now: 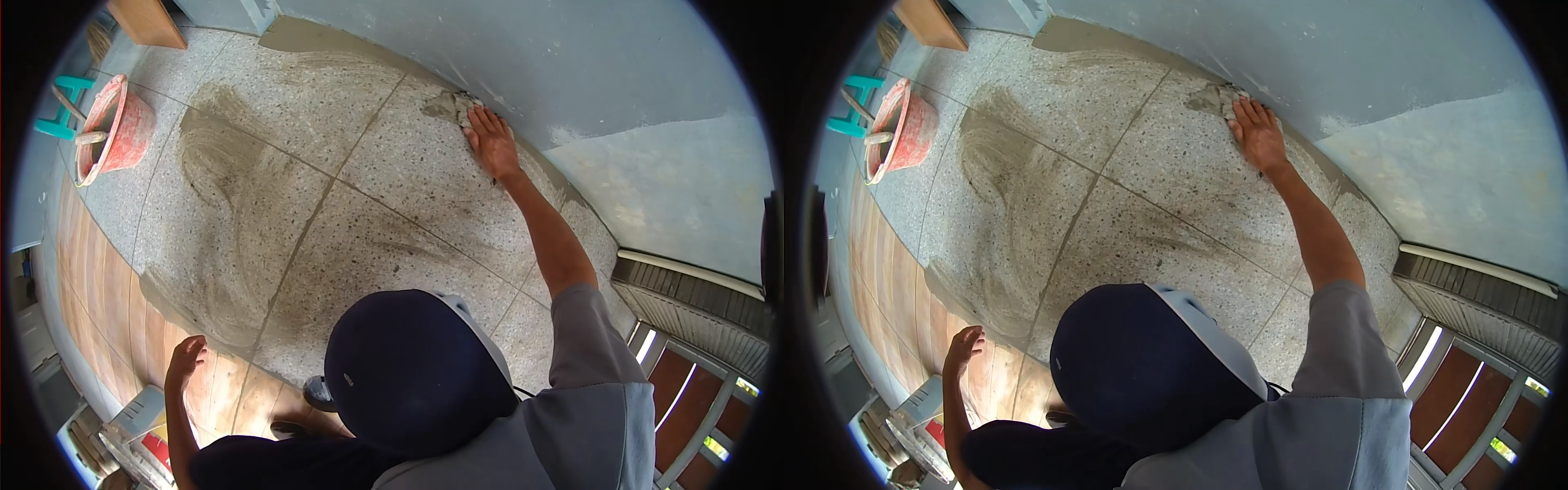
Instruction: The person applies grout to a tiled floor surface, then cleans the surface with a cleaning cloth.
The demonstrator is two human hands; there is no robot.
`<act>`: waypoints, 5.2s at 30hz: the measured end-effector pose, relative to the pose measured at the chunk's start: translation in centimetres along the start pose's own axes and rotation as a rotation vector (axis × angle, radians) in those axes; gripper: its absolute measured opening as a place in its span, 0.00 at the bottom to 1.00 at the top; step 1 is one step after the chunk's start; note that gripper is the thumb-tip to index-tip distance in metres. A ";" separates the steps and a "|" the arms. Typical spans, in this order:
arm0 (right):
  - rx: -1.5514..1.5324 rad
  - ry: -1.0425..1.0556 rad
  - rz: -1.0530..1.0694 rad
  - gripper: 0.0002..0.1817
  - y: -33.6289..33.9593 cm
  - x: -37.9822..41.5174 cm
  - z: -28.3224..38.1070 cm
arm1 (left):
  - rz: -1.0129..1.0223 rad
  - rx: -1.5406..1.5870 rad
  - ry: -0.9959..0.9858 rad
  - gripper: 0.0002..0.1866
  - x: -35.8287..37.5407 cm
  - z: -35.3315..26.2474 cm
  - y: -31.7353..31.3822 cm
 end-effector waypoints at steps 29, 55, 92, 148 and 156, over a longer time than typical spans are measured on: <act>0.317 -0.361 0.174 0.21 3.6 25.2 -15.4 | 0.032 -0.065 -0.040 0.34 -0.7 -2.8 -0.8; -0.171 -0.179 0.176 0.39 9.1 9.7 7.1 | 0.021 -0.076 -0.053 0.34 0.5 -3.7 -1.4; 0.039 -0.659 0.144 0.22 -0.4 31.8 -20.1 | 0.021 -0.042 -0.110 0.36 1.7 -3.2 -1.7; -0.539 0.396 -0.320 0.14 -3.6 -21.6 39.0 | -0.389 -0.557 -0.219 0.28 1.0 -8.6 8.2; -0.763 0.783 0.135 0.15 -1.7 -13.6 41.8 | -0.476 -0.594 -0.032 0.47 -13.2 -14.8 6.9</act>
Point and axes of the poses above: each hand's wrist, its own x-axis away from the middle knuckle, its own y-axis out of the back of the hand, z = x × y, the point moved 1 cm from there along -x, towards the middle knuckle, and after that the axes turned 12 degrees about z, right-handed, at the moved point
